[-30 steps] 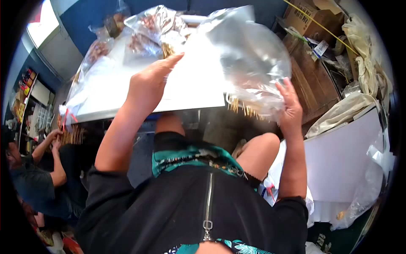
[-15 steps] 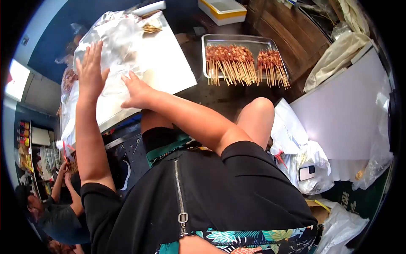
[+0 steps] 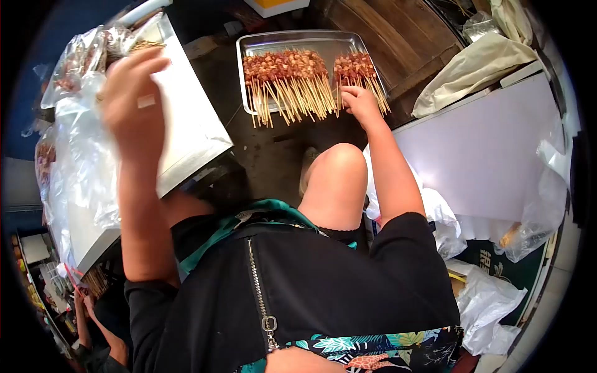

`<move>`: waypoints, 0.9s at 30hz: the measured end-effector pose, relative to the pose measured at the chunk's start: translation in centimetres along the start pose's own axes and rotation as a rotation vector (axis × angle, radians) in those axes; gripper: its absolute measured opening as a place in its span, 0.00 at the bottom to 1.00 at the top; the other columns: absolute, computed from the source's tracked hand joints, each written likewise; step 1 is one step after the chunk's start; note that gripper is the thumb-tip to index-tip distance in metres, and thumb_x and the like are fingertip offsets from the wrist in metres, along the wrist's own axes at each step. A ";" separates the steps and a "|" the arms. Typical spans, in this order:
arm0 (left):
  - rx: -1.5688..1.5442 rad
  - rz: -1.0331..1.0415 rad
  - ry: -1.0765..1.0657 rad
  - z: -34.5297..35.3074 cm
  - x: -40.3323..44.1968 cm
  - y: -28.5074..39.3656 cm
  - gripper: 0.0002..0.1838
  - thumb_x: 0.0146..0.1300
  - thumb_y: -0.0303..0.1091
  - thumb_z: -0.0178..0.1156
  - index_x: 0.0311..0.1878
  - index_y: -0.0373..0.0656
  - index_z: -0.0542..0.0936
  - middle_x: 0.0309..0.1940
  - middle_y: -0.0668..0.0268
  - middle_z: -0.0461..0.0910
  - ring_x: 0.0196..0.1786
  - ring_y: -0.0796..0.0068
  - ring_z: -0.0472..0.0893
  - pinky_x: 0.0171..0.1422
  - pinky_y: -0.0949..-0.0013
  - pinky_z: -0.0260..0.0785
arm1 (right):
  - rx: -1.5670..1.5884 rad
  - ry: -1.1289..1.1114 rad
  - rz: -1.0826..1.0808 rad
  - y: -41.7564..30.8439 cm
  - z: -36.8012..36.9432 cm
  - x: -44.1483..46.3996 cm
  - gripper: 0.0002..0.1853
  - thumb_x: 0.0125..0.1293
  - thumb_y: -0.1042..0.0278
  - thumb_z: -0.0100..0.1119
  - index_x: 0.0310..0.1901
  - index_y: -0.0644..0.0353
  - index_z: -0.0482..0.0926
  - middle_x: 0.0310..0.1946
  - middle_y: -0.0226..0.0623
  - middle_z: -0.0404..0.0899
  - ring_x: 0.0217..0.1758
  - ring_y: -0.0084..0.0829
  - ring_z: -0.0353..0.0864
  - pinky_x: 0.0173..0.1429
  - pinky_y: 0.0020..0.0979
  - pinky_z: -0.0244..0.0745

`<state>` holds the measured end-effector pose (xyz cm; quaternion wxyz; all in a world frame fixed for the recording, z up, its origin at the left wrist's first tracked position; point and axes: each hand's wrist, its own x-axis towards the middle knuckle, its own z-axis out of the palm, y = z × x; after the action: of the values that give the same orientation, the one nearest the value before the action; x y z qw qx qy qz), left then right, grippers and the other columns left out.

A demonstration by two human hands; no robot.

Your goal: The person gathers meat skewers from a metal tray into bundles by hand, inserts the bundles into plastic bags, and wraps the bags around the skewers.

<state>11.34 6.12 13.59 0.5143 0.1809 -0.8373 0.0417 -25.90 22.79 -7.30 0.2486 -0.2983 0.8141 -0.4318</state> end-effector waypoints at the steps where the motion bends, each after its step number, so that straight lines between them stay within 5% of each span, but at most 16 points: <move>1: -0.019 0.152 -0.136 2.6 0.3 1.1 0.14 0.50 0.16 0.58 0.39 0.43 0.82 0.42 0.62 0.81 0.49 0.62 0.79 0.54 0.63 0.68 | -0.116 0.099 -0.066 2.7 -0.4 1.6 0.15 0.59 0.61 0.59 0.44 0.59 0.82 0.35 0.40 0.84 0.38 0.32 0.83 0.44 0.32 0.74; 3: -0.216 0.045 -0.336 8.8 -0.9 1.5 0.08 0.53 0.23 0.59 0.36 0.45 0.81 0.37 0.65 0.81 0.45 0.62 0.79 0.58 0.60 0.64 | -0.414 0.337 -0.163 3.9 -2.3 3.0 0.15 0.60 0.58 0.57 0.41 0.59 0.84 0.30 0.41 0.84 0.34 0.34 0.83 0.40 0.32 0.75; 5: -0.235 -0.107 -0.476 14.1 -1.7 1.3 0.05 0.58 0.27 0.57 0.36 0.43 0.81 0.32 0.60 0.82 0.40 0.58 0.80 0.49 0.62 0.70 | -0.404 0.466 -0.077 5.9 -4.3 5.7 0.16 0.59 0.55 0.55 0.39 0.56 0.84 0.36 0.46 0.82 0.41 0.42 0.82 0.45 0.36 0.74; 11: -0.327 -0.271 -0.735 19.6 -6.6 -0.3 0.07 0.57 0.29 0.58 0.38 0.41 0.81 0.31 0.54 0.81 0.37 0.53 0.80 0.42 0.59 0.72 | -0.675 0.476 0.023 7.3 -5.1 9.8 0.16 0.59 0.56 0.53 0.37 0.58 0.84 0.36 0.49 0.81 0.43 0.47 0.81 0.48 0.42 0.74; 15: -0.435 -0.258 -0.764 19.3 -4.7 -0.1 0.08 0.55 0.27 0.59 0.38 0.41 0.82 0.31 0.55 0.81 0.37 0.54 0.81 0.41 0.60 0.73 | -1.085 0.341 0.245 7.1 -4.1 10.4 0.15 0.62 0.66 0.48 0.39 0.62 0.83 0.42 0.49 0.81 0.48 0.47 0.81 0.52 0.43 0.76; 21: -0.413 -0.199 -0.633 19.9 -4.3 0.5 0.06 0.56 0.26 0.59 0.37 0.40 0.82 0.31 0.56 0.81 0.36 0.55 0.81 0.41 0.62 0.73 | -1.086 0.306 0.202 6.4 -5.6 9.9 0.13 0.61 0.67 0.50 0.38 0.63 0.83 0.40 0.49 0.82 0.46 0.47 0.81 0.52 0.43 0.75; 24: -0.459 -0.246 -0.621 19.9 -4.5 0.6 0.06 0.56 0.26 0.60 0.37 0.39 0.82 0.32 0.56 0.82 0.37 0.56 0.81 0.41 0.63 0.73 | -0.763 0.487 -0.040 7.7 -7.5 10.1 0.13 0.61 0.62 0.51 0.37 0.60 0.82 0.39 0.47 0.82 0.44 0.46 0.80 0.51 0.42 0.72; 27: -0.549 -0.339 -0.636 20.1 -4.7 0.6 0.07 0.58 0.26 0.61 0.39 0.37 0.81 0.32 0.56 0.82 0.36 0.63 0.83 0.41 0.69 0.73 | -0.495 0.509 0.030 9.4 -8.6 11.0 0.13 0.61 0.62 0.54 0.38 0.61 0.82 0.39 0.47 0.82 0.43 0.44 0.81 0.50 0.38 0.73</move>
<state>-4.00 2.77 0.14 0.2602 0.1763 -0.8923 -0.3242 -41.84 24.08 -12.56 -0.0358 -0.2205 0.9342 -0.2783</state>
